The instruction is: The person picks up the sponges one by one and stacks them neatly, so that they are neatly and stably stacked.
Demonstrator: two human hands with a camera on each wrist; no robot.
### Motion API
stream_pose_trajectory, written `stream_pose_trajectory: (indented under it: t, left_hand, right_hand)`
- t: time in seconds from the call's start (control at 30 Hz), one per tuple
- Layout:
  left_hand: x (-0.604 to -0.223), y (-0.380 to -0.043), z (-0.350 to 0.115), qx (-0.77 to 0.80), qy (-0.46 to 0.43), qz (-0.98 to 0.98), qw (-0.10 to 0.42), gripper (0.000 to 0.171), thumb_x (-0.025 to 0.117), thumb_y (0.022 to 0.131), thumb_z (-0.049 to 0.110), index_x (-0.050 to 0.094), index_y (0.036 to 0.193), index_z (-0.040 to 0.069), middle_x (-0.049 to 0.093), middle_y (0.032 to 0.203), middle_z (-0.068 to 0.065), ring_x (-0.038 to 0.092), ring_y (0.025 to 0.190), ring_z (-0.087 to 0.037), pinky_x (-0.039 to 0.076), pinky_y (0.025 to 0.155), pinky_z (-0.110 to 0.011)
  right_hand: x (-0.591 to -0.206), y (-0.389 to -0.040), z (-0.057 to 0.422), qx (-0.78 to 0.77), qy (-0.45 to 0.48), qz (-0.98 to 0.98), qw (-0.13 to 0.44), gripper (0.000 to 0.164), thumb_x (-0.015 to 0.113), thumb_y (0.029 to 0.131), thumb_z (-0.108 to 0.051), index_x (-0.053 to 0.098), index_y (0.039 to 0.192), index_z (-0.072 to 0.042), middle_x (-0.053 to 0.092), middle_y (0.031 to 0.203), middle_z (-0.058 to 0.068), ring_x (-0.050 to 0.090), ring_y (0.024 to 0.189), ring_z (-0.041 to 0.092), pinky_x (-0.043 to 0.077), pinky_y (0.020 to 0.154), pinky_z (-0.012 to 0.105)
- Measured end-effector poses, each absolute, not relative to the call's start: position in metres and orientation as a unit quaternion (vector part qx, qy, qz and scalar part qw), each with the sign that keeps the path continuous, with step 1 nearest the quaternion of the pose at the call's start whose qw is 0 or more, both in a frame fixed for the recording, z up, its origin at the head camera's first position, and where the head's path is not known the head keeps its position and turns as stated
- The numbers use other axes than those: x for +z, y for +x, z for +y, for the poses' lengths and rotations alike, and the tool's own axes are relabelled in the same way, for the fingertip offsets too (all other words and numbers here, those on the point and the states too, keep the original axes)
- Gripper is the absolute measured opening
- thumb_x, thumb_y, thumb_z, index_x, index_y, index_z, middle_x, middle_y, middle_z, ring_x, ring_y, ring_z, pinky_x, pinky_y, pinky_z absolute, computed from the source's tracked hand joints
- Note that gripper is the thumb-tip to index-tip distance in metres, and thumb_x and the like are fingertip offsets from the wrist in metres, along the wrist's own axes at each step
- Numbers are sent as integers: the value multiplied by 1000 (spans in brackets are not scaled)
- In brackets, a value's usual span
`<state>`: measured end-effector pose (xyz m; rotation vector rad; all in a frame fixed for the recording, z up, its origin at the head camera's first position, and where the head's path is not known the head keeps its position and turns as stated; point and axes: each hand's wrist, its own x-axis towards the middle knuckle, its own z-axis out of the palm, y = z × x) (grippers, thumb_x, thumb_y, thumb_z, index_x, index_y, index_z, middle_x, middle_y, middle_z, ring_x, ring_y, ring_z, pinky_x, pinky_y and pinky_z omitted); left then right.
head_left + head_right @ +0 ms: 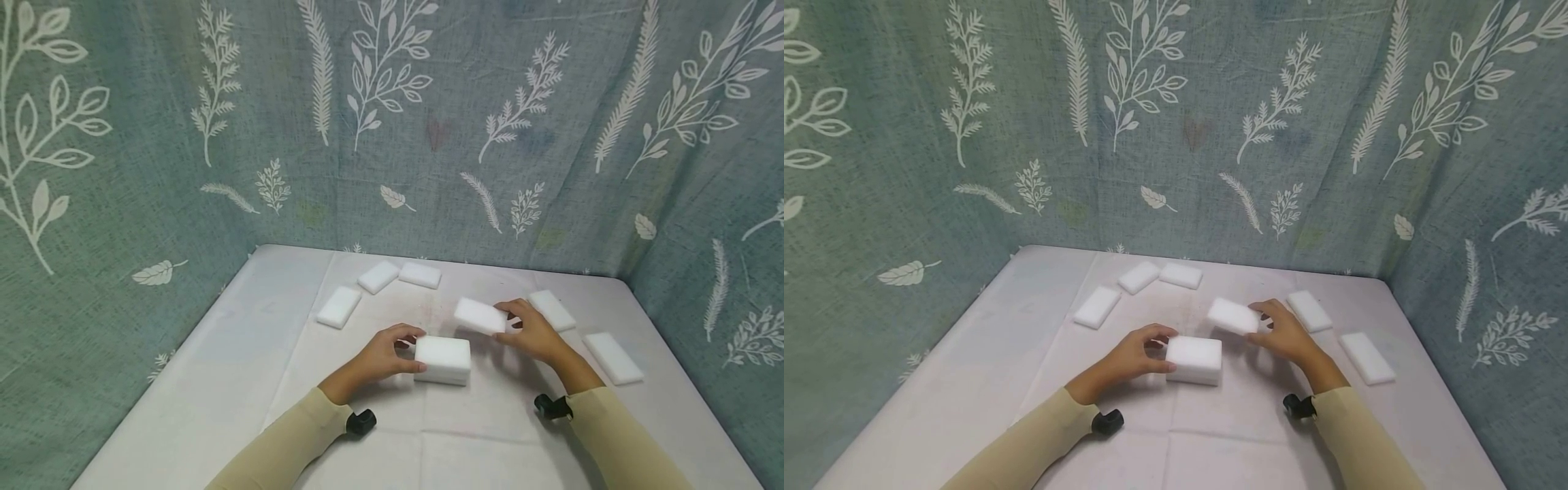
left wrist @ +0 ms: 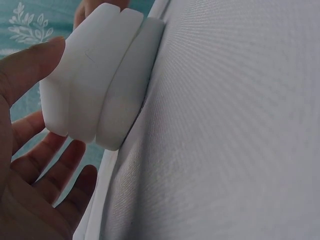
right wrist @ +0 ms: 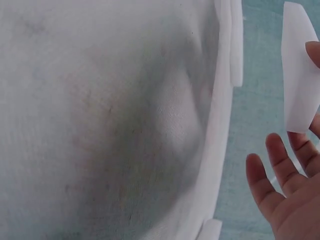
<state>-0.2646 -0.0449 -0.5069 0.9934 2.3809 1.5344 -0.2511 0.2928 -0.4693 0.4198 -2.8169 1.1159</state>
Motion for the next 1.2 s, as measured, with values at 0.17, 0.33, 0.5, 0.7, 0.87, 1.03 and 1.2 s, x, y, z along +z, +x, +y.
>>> stream_pose_trajectory:
  t: [0.17,0.33,0.5,0.7,0.87,1.03,1.2]
  left_hand:
    - [-507,-263,-45,517,331,786,75,61,87,74,15,60,128,6,57,128,-7,56,113,-32,47,97,-47]
    - [-506,-263,-45,502,319,800,77,60,87,73,22,62,126,11,58,126,0,57,111,-21,48,96,-37]
    - [-506,-262,-45,495,313,807,76,61,88,73,27,62,127,12,59,125,2,58,109,-19,49,94,-34]
    - [-507,-264,-46,505,307,803,81,63,88,73,25,61,129,12,59,125,0,58,109,-21,49,95,-38]
    - [-507,-265,-45,502,308,804,81,68,88,72,25,59,131,8,60,124,0,58,110,-22,48,95,-38]
    - [-505,-264,-44,498,314,805,77,71,88,72,27,57,132,5,61,124,1,58,111,-23,48,95,-36]
    - [-505,-264,-44,500,314,804,74,72,88,72,26,56,133,5,60,125,2,57,113,-21,47,97,-36]
  right_hand:
    - [-471,-247,292,380,155,-911,48,62,82,79,-22,56,132,-3,54,121,9,51,106,27,50,90,48]
    - [-471,-242,289,385,165,-907,45,61,83,79,-21,57,132,-4,54,119,7,52,106,26,50,89,48]
    - [-467,-237,284,377,176,-909,42,59,82,79,-21,58,131,-6,54,119,6,53,106,26,50,90,49]
    - [-462,-234,277,366,195,-909,35,58,81,80,-23,58,131,-8,55,119,4,53,107,25,49,91,50]
    - [-461,-231,273,366,204,-908,31,59,81,81,-27,58,132,-10,54,121,2,53,109,24,49,92,47]
    - [-460,-229,271,375,217,-901,33,59,82,81,-27,58,132,-10,54,121,1,53,109,23,49,92,48]
    - [-461,-227,269,385,230,-893,26,57,82,80,-25,59,130,-11,54,120,-1,52,109,21,48,92,50]
